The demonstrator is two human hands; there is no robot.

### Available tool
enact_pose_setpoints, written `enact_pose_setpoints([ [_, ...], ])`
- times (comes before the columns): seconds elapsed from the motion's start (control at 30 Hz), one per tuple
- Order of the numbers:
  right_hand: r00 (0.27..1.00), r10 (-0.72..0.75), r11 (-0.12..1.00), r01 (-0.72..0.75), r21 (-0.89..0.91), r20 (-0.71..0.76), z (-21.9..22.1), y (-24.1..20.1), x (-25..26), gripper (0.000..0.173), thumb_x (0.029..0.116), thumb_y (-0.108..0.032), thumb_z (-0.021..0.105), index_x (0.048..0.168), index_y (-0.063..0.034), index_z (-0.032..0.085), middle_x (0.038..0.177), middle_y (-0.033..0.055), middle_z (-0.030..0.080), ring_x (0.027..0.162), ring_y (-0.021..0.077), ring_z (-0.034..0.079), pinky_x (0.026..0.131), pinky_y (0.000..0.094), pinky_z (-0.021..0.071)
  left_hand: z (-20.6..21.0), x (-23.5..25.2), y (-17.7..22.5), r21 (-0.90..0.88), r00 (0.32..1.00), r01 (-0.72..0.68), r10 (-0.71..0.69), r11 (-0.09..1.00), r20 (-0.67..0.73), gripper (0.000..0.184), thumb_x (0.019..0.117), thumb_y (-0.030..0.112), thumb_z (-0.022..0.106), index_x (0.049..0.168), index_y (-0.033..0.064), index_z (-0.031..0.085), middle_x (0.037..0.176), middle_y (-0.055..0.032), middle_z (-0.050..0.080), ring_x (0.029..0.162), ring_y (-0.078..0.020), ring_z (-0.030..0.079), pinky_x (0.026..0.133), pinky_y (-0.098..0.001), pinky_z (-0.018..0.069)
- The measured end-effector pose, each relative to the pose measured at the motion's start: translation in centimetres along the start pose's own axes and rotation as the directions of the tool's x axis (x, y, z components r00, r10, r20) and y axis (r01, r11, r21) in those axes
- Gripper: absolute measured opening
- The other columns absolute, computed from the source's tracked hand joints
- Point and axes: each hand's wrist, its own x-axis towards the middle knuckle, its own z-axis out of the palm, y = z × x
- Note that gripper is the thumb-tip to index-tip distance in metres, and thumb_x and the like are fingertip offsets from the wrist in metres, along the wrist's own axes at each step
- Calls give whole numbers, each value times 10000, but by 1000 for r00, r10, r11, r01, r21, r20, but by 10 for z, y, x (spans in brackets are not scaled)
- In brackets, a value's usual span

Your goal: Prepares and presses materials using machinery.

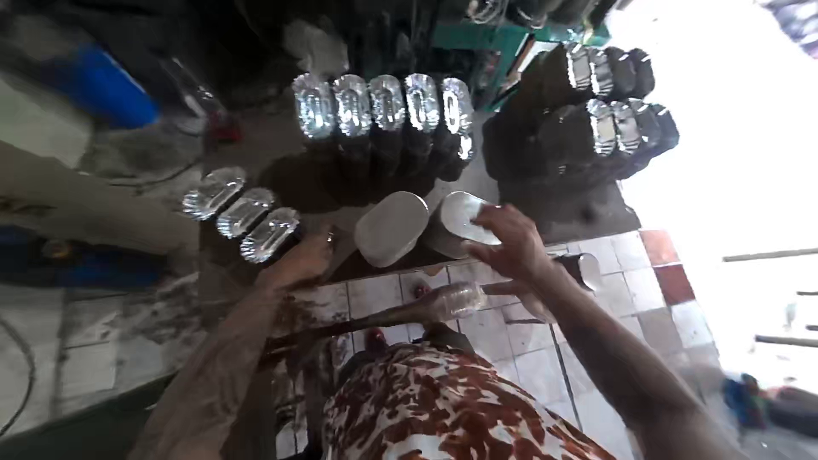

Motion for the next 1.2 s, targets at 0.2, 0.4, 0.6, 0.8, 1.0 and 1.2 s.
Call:
enact_pose_setpoints([
  [0.2,970,-70,998,66,23,232,27,55,17,284,1018,-297,599,1137,-76,733,1073,60,741,1114,202,679,1217,486,353,-1,-3,8,105,988,20,-4,994,-155,646,952,376,716,1432,0,503,1379,-289,550,1221,-470,587,1001,-680,474],
  [0.4,927,-53,917,-102,386,371,9,77,26,404,1087,-323,455,1188,-35,719,1209,75,714,1290,167,585,1287,472,200,-9,-72,119,-198,794,-140,-9,970,-608,394,1048,326,549,1263,5,626,1140,-218,675,1001,-307,677,881,-538,557],
  [0.6,931,-74,910,-83,406,357,9,79,25,378,1079,-320,477,1174,-52,726,1174,52,720,1246,154,604,1282,481,195,-11,10,187,119,998,-17,10,993,59,454,960,436,677,1240,79,656,1020,-171,702,960,-367,683,837,-638,531],
  [0.8,989,-104,944,67,323,101,9,66,23,107,921,-108,703,965,-27,759,915,65,743,952,193,713,1089,468,503,-56,25,165,-330,869,-64,215,942,445,204,1023,200,629,1198,102,664,806,-46,669,564,-105,571,509,-260,490],
  [1.0,958,33,999,-30,-16,285,-58,23,64,249,1022,-172,544,1172,-69,714,1086,107,709,1054,281,664,914,461,553,-60,28,164,-390,842,-18,225,921,490,156,1020,147,620,1140,59,667,741,-54,644,503,-98,524,448,-243,443],
  [1.2,892,428,474,-356,806,142,12,-18,-42,322,1022,-75,503,1326,-44,603,1087,33,717,930,100,700,824,314,613,-44,3,189,-35,977,-107,112,994,181,578,1010,190,612,1548,136,406,1156,-198,676,989,-334,677,864,-582,541],
])
